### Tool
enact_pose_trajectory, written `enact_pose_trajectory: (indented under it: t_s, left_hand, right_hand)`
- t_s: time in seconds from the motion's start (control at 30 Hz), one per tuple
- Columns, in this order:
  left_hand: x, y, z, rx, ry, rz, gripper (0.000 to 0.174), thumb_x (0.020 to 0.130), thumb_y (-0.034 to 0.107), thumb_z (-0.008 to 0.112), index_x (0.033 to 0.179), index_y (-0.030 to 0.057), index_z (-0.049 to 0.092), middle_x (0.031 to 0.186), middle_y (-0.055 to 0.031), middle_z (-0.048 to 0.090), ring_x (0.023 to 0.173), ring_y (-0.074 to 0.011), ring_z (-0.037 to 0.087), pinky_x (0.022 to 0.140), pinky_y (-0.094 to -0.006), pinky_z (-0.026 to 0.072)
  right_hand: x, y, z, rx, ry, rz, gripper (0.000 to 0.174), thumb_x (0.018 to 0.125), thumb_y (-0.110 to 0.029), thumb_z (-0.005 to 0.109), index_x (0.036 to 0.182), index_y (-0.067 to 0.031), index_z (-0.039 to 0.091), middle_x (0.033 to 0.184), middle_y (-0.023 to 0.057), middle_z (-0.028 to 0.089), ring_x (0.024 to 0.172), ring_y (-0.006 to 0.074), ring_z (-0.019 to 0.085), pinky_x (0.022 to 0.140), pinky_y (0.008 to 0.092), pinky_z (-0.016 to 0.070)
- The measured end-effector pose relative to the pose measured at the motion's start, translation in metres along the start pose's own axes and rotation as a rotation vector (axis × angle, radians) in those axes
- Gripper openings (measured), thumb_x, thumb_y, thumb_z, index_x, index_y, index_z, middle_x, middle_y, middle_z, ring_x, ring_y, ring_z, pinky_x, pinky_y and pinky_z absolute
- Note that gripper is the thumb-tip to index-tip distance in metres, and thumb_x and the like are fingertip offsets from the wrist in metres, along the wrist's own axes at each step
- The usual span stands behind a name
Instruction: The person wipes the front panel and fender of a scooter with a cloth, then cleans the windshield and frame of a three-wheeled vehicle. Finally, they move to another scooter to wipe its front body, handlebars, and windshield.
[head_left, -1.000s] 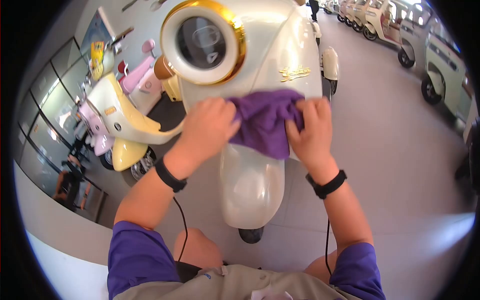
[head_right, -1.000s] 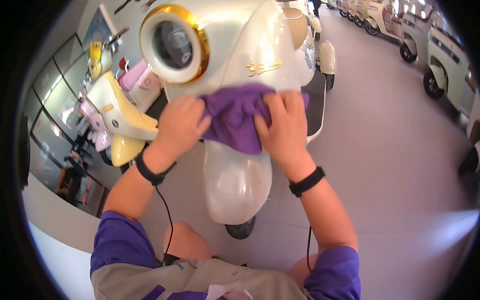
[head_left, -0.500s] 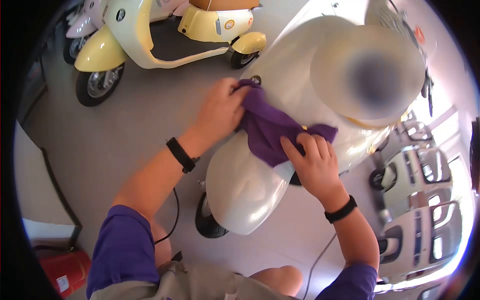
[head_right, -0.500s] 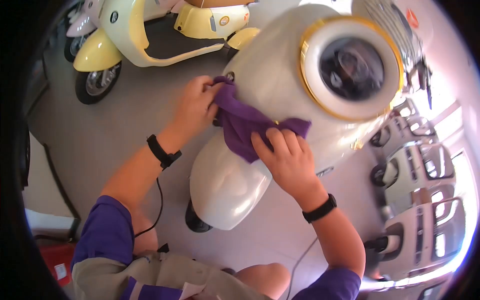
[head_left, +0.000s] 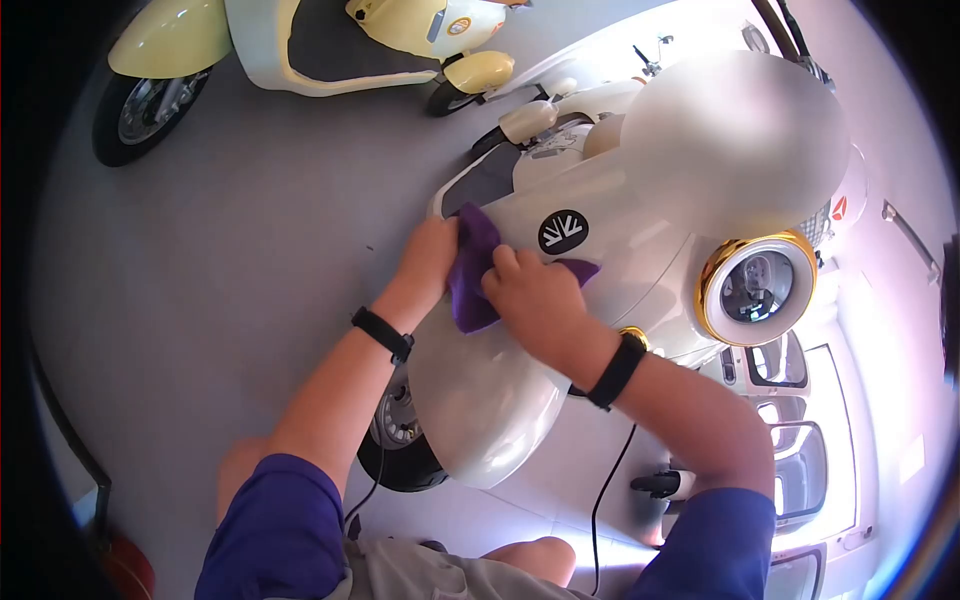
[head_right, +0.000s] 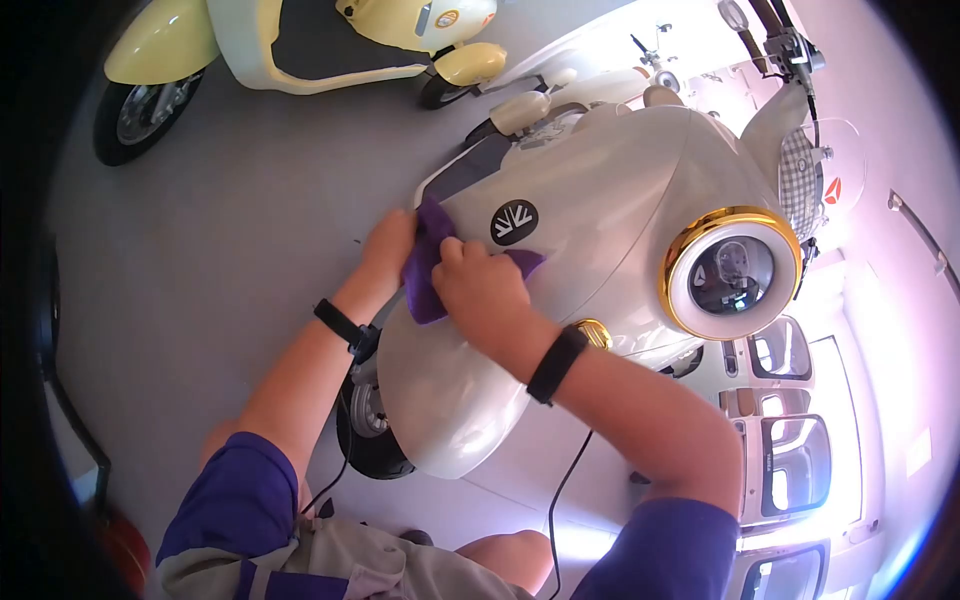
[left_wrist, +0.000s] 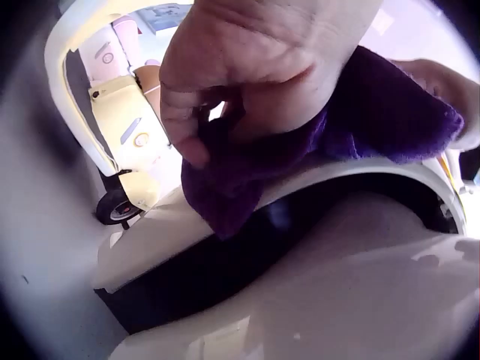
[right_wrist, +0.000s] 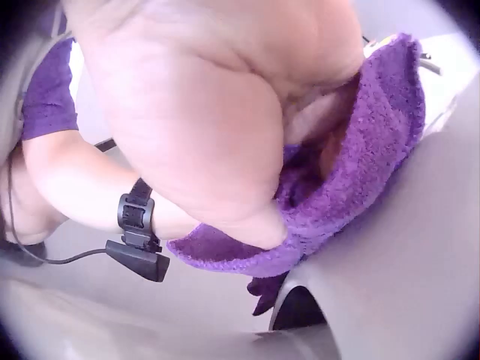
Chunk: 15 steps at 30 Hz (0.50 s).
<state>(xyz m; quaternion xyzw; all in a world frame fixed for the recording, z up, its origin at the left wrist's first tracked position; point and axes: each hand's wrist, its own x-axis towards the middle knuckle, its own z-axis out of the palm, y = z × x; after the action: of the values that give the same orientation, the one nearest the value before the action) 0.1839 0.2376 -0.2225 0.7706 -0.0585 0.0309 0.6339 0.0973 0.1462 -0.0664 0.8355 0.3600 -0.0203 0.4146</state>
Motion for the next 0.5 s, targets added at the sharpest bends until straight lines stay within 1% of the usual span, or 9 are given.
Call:
enact_pose_trajectory:
  t_s: [0.07, 0.1, 0.13, 0.17, 0.2, 0.23, 0.27, 0.37, 0.5]
  left_hand:
    - [-0.009, 0.014, 0.003, -0.008, 0.235, 0.301, 0.023, 0.088, 0.013, 0.058, 0.108, 0.002, 0.062, 0.099, -0.0199, 0.062, 0.097, -0.0413, 0.061, 0.081, -0.0474, 0.0509]
    - [-0.015, 0.027, 0.005, -0.006, 0.349, 0.444, 0.024, 0.089, 0.011, 0.056, 0.111, 0.0027, 0.061, 0.101, -0.0193, 0.061, 0.099, -0.041, 0.061, 0.081, -0.0467, 0.0511]
    - [-0.016, 0.049, -0.003, -0.074, 0.195, 0.277, 0.024, 0.091, 0.009, 0.051, 0.113, 0.0036, 0.06, 0.104, -0.0186, 0.059, 0.099, -0.0394, 0.062, 0.081, -0.0465, 0.0514]
    - [-0.01, 0.057, 0.004, -0.038, 0.341, 0.494, 0.021, 0.093, 0.011, 0.049, 0.109, 0.0034, 0.06, 0.103, -0.0185, 0.06, 0.097, -0.038, 0.062, 0.081, -0.0464, 0.0517]
    - [-0.003, 0.068, 0.006, 0.014, 0.374, 0.541, 0.019, 0.092, 0.01, 0.049, 0.106, 0.0029, 0.061, 0.102, -0.0188, 0.061, 0.094, -0.0375, 0.062, 0.079, -0.0467, 0.0521]
    - [0.004, 0.08, 0.009, 0.052, 0.434, 0.54, 0.019, 0.092, 0.01, 0.049, 0.104, 0.0027, 0.062, 0.099, -0.019, 0.062, 0.093, -0.0373, 0.063, 0.078, -0.0466, 0.0528]
    - [0.009, 0.086, 0.012, 0.082, 0.447, 0.524, 0.019, 0.092, 0.01, 0.049, 0.102, 0.0028, 0.063, 0.098, -0.0195, 0.063, 0.094, -0.0381, 0.063, 0.079, -0.0475, 0.0533]
    - [0.012, 0.074, 0.007, 0.028, 0.368, 0.409, 0.018, 0.091, 0.009, 0.05, 0.099, 0.0021, 0.064, 0.098, -0.0202, 0.063, 0.094, -0.0388, 0.063, 0.08, -0.0474, 0.0535]
    - [0.005, -0.036, 0.047, 0.005, 0.358, 0.236, 0.017, 0.089, 0.007, 0.051, 0.093, 0.002, 0.066, 0.098, -0.0221, 0.064, 0.094, -0.0418, 0.062, 0.081, -0.0492, 0.0524]
  right_hand:
    - [0.003, 0.025, -0.024, -0.057, 0.018, 0.034, 0.011, 0.082, -0.011, 0.062, 0.09, -0.0112, 0.069, 0.104, 0.0079, 0.058, 0.101, 0.0248, 0.063, 0.068, 0.038, 0.0579]
    - [0.005, 0.047, -0.033, -0.078, 0.122, 0.113, 0.012, 0.082, -0.009, 0.061, 0.09, -0.0101, 0.07, 0.102, 0.0089, 0.061, 0.097, 0.0257, 0.066, 0.067, 0.0406, 0.0576]
    - [0.008, 0.071, -0.05, -0.128, 0.122, 0.237, 0.013, 0.083, -0.009, 0.059, 0.09, -0.0081, 0.07, 0.101, 0.0123, 0.063, 0.091, 0.0289, 0.068, 0.069, 0.0435, 0.0573]
    - [0.009, 0.104, -0.058, -0.121, 0.183, 0.272, 0.015, 0.084, -0.01, 0.057, 0.092, -0.0072, 0.07, 0.101, 0.0164, 0.064, 0.09, 0.033, 0.068, 0.074, 0.0459, 0.0567]
    - [0.006, 0.115, -0.07, -0.122, 0.283, 0.36, 0.016, 0.086, -0.011, 0.057, 0.094, -0.008, 0.071, 0.103, 0.0183, 0.063, 0.09, 0.034, 0.068, 0.076, 0.0468, 0.0559]
    - [0.013, 0.126, -0.073, -0.049, 0.207, 0.386, 0.019, 0.087, -0.013, 0.057, 0.099, -0.0104, 0.072, 0.105, 0.0194, 0.062, 0.093, 0.0341, 0.067, 0.077, 0.0455, 0.0561]
    - [0.023, 0.12, -0.068, -0.109, 0.158, 0.387, 0.02, 0.088, -0.014, 0.057, 0.1, -0.009, 0.072, 0.108, 0.0192, 0.061, 0.097, 0.0341, 0.066, 0.077, 0.0451, 0.0564]
    - [0.054, 0.084, -0.036, -0.2, 0.076, 0.36, 0.021, 0.088, -0.015, 0.058, 0.102, -0.0061, 0.071, 0.115, 0.0165, 0.058, 0.105, 0.0328, 0.064, 0.079, 0.0433, 0.057]
    - [0.081, 0.029, 0.007, -0.177, 0.018, 0.156, 0.019, 0.087, -0.016, 0.06, 0.097, -0.0052, 0.073, 0.117, 0.0115, 0.057, 0.109, 0.0295, 0.06, 0.083, 0.0409, 0.0562]
